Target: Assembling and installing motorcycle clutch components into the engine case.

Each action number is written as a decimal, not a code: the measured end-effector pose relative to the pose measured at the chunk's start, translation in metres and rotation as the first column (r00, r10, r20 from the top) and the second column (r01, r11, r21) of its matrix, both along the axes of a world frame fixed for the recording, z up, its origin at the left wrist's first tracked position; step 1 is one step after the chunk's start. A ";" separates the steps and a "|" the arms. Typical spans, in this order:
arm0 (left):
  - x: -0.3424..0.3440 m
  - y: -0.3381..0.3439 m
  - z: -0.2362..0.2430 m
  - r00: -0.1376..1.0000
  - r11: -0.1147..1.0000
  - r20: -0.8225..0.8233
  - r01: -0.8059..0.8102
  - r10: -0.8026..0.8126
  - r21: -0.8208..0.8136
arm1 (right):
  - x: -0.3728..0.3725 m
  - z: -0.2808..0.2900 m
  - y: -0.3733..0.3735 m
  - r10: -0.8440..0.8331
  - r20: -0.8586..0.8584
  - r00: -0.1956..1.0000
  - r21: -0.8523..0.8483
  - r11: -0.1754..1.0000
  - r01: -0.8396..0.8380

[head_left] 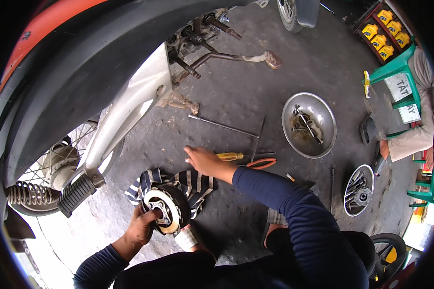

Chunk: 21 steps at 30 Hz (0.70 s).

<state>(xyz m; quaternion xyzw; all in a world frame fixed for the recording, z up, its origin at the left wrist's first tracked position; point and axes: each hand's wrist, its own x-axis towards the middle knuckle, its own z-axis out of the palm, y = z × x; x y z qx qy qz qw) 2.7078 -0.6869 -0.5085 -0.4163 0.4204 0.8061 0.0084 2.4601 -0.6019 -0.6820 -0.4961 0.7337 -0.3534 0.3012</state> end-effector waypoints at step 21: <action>-0.195 0.157 -0.010 0.963 0.991 -0.237 -0.123 0.130 0.045 | -0.087 0.064 0.219 0.047 0.977 0.207 -0.152 0.836 0.527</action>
